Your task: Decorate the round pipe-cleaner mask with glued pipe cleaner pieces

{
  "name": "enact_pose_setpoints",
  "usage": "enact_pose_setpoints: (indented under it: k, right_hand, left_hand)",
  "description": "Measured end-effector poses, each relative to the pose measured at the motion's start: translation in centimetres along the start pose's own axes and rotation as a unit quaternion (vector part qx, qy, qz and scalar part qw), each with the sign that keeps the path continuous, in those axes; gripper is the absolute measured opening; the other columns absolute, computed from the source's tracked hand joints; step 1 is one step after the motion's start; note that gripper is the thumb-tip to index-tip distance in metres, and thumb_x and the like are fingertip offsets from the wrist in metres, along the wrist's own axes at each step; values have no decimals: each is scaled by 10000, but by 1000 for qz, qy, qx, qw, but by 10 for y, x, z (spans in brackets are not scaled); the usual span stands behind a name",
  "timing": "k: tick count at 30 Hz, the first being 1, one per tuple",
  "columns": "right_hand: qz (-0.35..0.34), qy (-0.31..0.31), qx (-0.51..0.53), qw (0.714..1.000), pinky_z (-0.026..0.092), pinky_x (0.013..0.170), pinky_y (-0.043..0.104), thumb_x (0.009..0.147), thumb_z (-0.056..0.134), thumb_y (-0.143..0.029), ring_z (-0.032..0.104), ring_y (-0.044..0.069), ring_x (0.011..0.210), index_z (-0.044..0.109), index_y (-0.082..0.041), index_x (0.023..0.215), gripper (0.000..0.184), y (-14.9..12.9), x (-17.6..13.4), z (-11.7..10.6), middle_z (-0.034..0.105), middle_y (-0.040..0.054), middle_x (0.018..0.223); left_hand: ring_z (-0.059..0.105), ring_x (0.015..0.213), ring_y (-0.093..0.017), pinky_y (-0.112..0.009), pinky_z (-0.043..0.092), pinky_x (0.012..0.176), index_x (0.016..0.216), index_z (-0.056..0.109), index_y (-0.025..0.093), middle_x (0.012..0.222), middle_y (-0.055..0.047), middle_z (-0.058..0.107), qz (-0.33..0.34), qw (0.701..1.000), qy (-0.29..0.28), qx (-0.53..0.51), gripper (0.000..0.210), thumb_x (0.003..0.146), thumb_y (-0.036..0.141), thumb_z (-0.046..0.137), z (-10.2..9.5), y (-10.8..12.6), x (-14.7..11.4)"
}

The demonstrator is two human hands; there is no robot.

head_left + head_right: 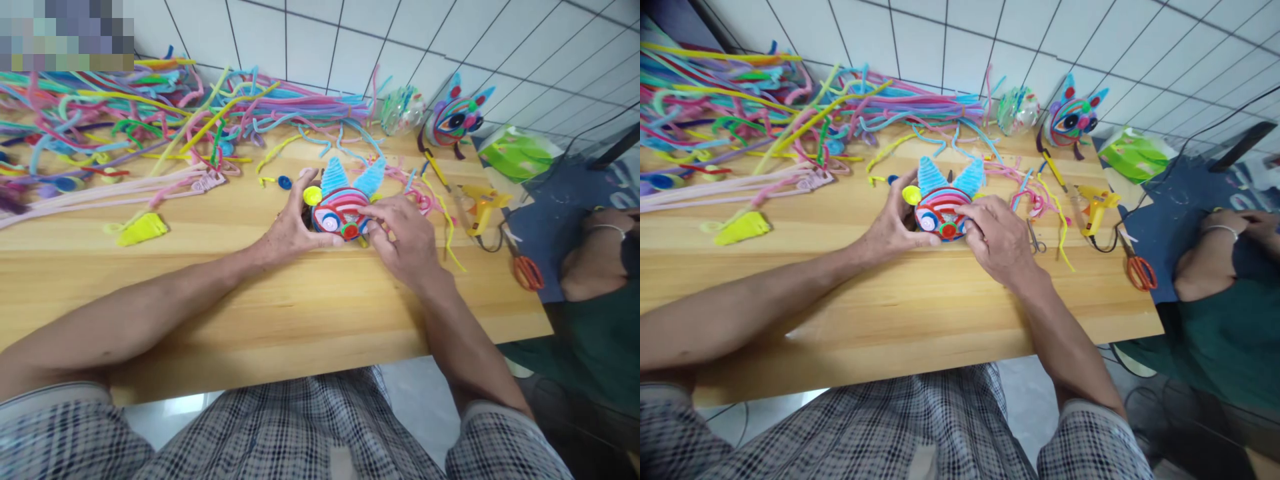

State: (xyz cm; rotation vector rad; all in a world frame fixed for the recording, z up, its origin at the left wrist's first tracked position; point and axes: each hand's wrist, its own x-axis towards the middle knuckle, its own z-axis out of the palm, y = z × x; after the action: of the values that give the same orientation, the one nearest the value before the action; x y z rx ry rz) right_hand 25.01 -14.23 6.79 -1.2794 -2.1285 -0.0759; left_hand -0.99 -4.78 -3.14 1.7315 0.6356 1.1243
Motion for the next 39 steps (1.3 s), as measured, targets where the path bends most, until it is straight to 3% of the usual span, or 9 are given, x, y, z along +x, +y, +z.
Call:
enact_pose_setpoints:
  k: [6, 15, 22, 26, 32, 39]
  right_hand:
    - [-11, -11, 0, 1000, 708, 1089, 501, 1196, 622, -198, 851, 311, 1217, 917, -341, 1426, 401, 0, -2, 3, 909, 98, 1315]
    - [-32, 5, -15, 999, 732, 1056, 450, 1204, 627, -179, 882, 289, 1207, 920, -345, 1460, 423, -2, -1, 6, 926, 86, 1330]
    - [6, -8, 7, 1000, 733, 1159, 517, 1191, 651, -201, 876, 328, 1291, 872, -341, 1563, 455, -5, -1, -1, 928, 100, 1393]
    - [-9, -4, -4, 1000, 722, 1149, 488, 1211, 622, -203, 879, 310, 1273, 889, -330, 1511, 421, -7, -3, -1, 934, 95, 1379]
    - [-34, -5, -20, 999, 715, 1098, 446, 1206, 677, -207, 882, 291, 1246, 919, -304, 1448, 356, -7, -5, 1, 932, 101, 1368]
    - [-31, -11, -26, 999, 737, 1125, 453, 1210, 668, -202, 888, 290, 1267, 893, -307, 1529, 405, -8, -5, -1, 929, 100, 1398]
  left_hand:
    - [533, 1841, -508, -740, 533, 1487, 1920, 403, 382, 1920, -193, 550, -45, 998, 1, -42, 1257, 949, 1013, 894, -7, 15, 0]
    - [635, 1741, -485, -646, 643, 1405, 1848, 504, 349, 1808, -156, 662, -85, 996, 35, -12, 1168, 944, 935, 957, 0, 34, 13]
    - [689, 1686, -467, -642, 670, 1372, 1870, 446, 372, 1832, -149, 635, -96, 995, 16, -25, 1126, 978, 828, 961, -2, 32, 10]
    - [736, 1615, -445, -645, 686, 1351, 1850, 458, 348, 1842, -165, 619, -108, 993, 19, -35, 1092, 984, 753, 986, -2, 29, 8]
    - [735, 1619, -415, -565, 664, 1363, 1764, 547, 344, 1727, -109, 723, -117, 990, 48, -58, 937, 1029, 793, 917, 4, 37, 10]
    - [809, 1467, -378, -526, 716, 1255, 1663, 605, 314, 1716, -126, 734, -123, 988, 73, -55, 922, 968, 772, 1003, 7, 40, 9]
